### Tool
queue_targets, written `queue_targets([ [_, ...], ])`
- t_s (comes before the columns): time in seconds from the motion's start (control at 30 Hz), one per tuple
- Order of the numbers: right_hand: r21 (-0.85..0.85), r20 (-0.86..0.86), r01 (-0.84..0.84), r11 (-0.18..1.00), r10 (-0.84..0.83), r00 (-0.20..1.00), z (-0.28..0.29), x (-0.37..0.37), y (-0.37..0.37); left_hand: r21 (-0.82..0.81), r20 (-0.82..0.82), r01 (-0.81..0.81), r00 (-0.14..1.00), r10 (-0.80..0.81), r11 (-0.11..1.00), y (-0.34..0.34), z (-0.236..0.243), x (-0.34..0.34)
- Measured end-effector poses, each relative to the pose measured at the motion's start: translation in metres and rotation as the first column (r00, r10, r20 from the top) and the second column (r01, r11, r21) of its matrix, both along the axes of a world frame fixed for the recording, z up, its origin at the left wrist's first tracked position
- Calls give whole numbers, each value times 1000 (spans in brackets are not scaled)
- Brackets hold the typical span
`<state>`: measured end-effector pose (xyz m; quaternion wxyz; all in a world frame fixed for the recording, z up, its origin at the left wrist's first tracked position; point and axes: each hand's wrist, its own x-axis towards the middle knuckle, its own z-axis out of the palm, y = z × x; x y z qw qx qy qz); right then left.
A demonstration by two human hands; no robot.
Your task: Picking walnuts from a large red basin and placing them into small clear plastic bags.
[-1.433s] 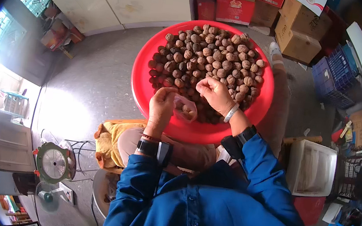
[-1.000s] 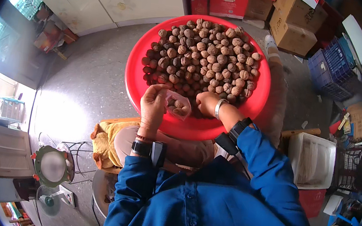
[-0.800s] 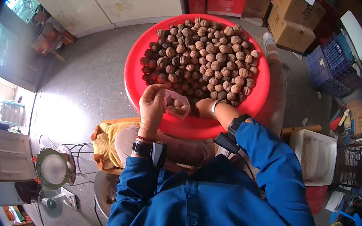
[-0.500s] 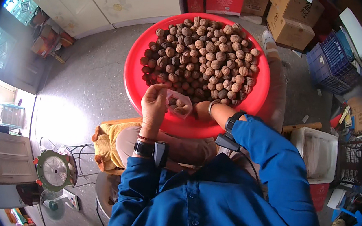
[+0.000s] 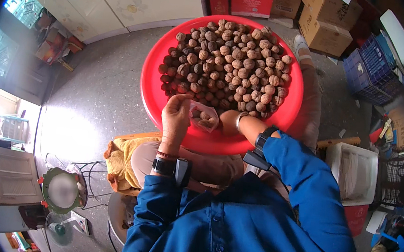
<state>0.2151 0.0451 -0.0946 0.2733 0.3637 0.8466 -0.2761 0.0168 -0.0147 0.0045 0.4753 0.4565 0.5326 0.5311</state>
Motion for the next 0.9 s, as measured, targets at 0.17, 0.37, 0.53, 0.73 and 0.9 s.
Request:
queue_targets([
  [0.17,100,-669,766,635,-527,524,54,16,-13,23,-20,23,1000,-22,999,6,-4,8],
  [0.37,-98,-926,781,617,-344,155,92,16,-23,3,-20,46,999,-46,999,5,3,9],
  [0.53,-115,-977,535,837,-194,94,111,16,-31,-17,-50,42,998,-42,999,4,5,11],
  [0.73,-195,-952,601,775,-296,73,95,11,-22,12,-82,12,997,-11,1000,5,4,12],
  [0.9,-42,-851,811,583,-447,277,78,20,-13,19,-54,13,998,-12,1000,7,0,11],
])
